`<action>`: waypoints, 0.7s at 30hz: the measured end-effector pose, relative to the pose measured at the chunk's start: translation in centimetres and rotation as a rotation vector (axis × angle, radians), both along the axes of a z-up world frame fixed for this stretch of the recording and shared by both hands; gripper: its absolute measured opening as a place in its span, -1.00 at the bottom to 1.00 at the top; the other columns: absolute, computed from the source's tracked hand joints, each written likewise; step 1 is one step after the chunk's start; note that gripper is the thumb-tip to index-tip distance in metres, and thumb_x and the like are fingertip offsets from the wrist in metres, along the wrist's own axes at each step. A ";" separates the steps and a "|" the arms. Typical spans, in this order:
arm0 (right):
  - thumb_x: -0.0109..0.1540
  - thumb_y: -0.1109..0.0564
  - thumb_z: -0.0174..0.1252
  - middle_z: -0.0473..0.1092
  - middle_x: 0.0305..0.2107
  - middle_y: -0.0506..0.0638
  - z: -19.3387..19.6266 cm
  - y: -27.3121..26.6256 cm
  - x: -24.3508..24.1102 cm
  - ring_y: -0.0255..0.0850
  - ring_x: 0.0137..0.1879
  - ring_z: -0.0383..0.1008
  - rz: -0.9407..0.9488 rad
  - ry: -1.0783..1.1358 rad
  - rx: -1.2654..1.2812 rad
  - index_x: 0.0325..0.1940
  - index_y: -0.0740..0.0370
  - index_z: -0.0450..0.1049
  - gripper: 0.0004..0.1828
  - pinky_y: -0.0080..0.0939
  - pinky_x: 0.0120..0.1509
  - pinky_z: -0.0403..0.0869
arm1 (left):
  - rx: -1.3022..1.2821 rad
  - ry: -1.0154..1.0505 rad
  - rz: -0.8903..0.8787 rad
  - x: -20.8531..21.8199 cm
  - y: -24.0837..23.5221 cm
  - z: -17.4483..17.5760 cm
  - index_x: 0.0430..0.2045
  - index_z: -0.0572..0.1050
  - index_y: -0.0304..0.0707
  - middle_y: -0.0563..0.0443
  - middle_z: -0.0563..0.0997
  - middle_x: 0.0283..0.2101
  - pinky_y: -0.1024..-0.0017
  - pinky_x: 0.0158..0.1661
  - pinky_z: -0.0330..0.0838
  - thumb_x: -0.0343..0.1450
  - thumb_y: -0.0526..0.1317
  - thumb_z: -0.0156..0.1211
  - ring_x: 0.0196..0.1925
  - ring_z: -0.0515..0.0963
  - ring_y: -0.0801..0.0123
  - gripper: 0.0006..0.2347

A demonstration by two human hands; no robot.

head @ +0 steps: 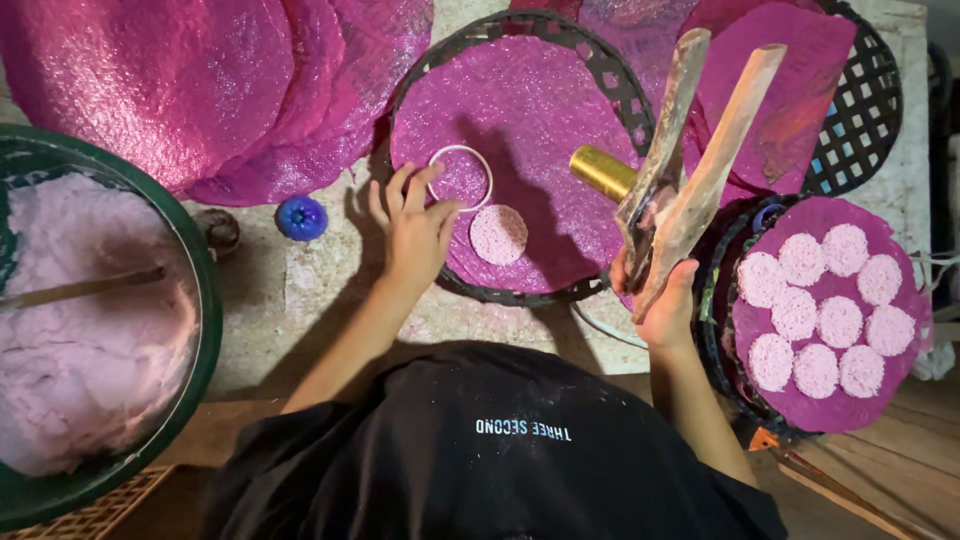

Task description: The person uses a wooden tool to scoop pink cotton candy from a green basin and places it into a circular mold. They then use a metal ring to press and shape the candy into small discs, arranging them on a pink tray. The process is repeated to fill the tray with shaped cotton candy discs.

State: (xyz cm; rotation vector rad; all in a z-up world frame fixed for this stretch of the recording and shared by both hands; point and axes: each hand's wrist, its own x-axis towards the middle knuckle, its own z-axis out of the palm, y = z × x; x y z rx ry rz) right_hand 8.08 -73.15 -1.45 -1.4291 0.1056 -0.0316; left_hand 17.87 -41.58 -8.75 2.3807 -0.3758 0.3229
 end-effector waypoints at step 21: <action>0.32 -0.53 -0.43 0.40 -0.65 0.03 8.0 7.9 16.4 -0.16 -0.49 0.49 0.681 0.511 -1.038 -0.43 0.27 0.47 -0.10 -0.10 -0.29 0.50 | -2.360 0.463 -0.434 11.9 0.0 5.2 -0.53 0.30 -0.08 0.18 0.31 -0.54 0.28 -0.11 0.34 0.46 0.32 -0.13 -0.44 0.35 0.39 -0.54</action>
